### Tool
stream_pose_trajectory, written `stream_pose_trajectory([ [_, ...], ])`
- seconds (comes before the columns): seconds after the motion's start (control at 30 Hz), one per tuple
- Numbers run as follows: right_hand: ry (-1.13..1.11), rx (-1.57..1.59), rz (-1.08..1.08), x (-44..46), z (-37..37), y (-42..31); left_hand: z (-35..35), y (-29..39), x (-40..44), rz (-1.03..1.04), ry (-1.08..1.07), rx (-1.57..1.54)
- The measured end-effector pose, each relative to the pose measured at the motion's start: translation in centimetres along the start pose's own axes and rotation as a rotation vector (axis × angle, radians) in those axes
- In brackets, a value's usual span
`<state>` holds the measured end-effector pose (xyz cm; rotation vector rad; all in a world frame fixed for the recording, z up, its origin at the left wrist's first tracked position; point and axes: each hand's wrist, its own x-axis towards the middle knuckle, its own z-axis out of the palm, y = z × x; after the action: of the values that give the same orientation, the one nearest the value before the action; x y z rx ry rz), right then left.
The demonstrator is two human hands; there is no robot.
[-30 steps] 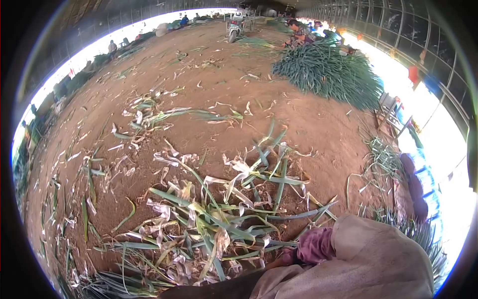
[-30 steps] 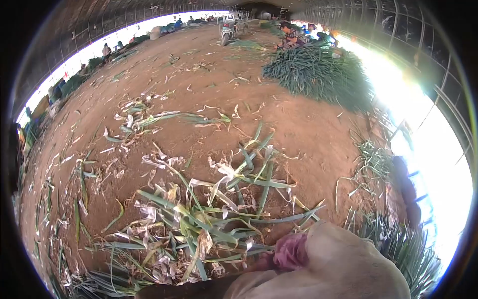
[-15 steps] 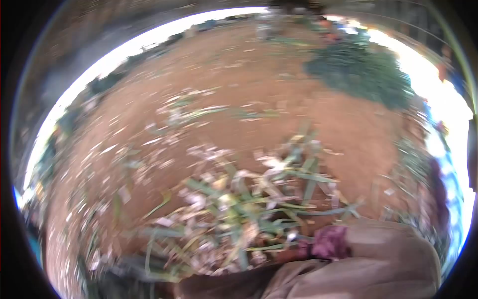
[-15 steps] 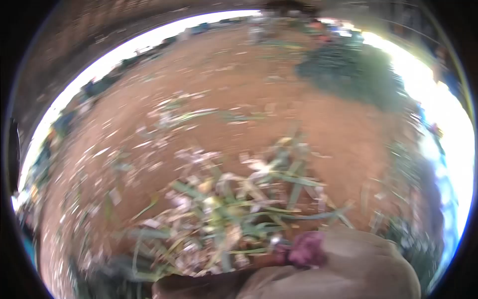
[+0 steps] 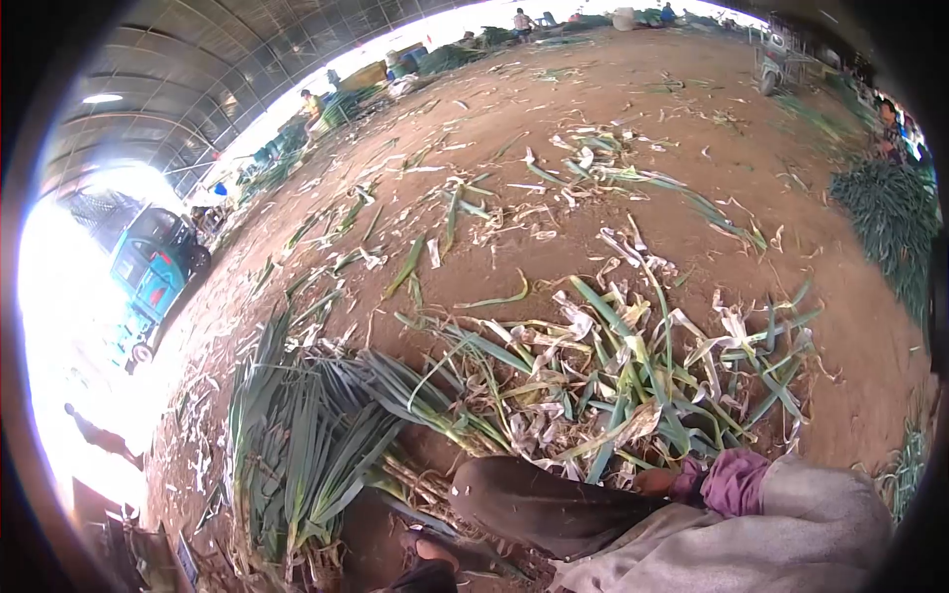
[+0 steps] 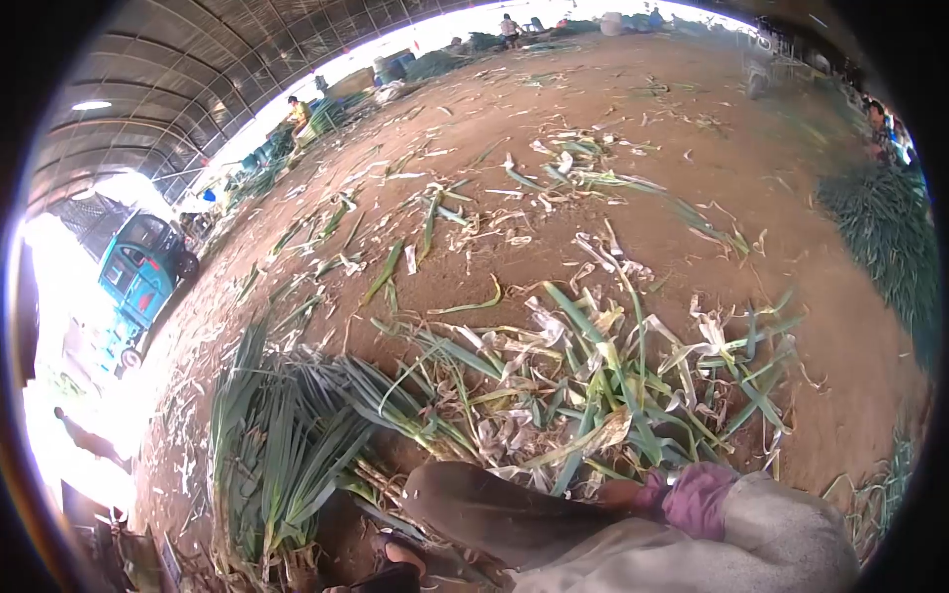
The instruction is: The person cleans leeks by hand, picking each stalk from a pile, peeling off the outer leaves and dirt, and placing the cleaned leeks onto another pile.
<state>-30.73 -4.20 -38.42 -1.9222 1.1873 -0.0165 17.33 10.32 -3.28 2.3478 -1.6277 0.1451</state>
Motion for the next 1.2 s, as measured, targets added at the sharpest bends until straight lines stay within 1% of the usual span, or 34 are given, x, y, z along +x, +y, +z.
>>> stream_pose_trajectory([
  [0.07,-0.003,0.042,-0.001,0.1,0.6,0.6,-0.1,0.0,0.0,0.006,-0.002,-0.013],
  [0.17,-0.086,-0.126,-0.133,0.3,0.7,1.5,0.1,-0.1,0.1,0.012,-0.012,-0.018],
  [0.27,-0.020,0.017,-0.207,0.2,0.6,1.2,0.4,-0.2,0.3,0.007,-0.011,0.001],
  [0.4,-0.050,0.008,-0.070,1.1,1.2,2.0,1.1,-0.6,0.4,-0.005,-0.008,0.041],
  [0.47,-0.082,0.043,-0.043,1.6,1.2,1.3,1.4,-0.9,0.4,-0.007,-0.014,0.068],
  [0.57,-0.177,0.204,-0.066,2.1,0.5,0.5,1.6,-0.9,0.4,0.027,0.015,0.036],
  [0.67,-0.160,0.184,-0.025,2.1,-0.4,-1.3,2.3,-1.0,0.3,0.042,0.035,0.112],
  [0.77,-0.061,0.236,-0.138,1.7,-4.4,-6.3,2.8,-1.7,0.2,0.084,0.033,0.121],
  [0.87,0.030,0.424,-0.198,2.3,-6.6,-8.7,3.5,-2.5,0.3,0.102,-0.024,0.191],
  [0.97,0.003,0.417,-0.175,0.8,-11.9,-14.7,2.1,-0.7,1.0,-0.065,-0.018,0.029],
  [1.07,0.171,0.385,-0.281,0.4,-12.3,-17.1,2.4,-1.1,0.8,-0.074,-0.027,0.010],
  [1.17,0.194,0.414,-0.188,0.0,-11.8,-17.4,2.6,-1.4,0.6,-0.085,-0.002,0.009],
  [1.2,0.232,0.419,-0.173,0.0,-11.5,-17.4,2.6,-1.5,0.6,-0.093,-0.003,0.015],
])
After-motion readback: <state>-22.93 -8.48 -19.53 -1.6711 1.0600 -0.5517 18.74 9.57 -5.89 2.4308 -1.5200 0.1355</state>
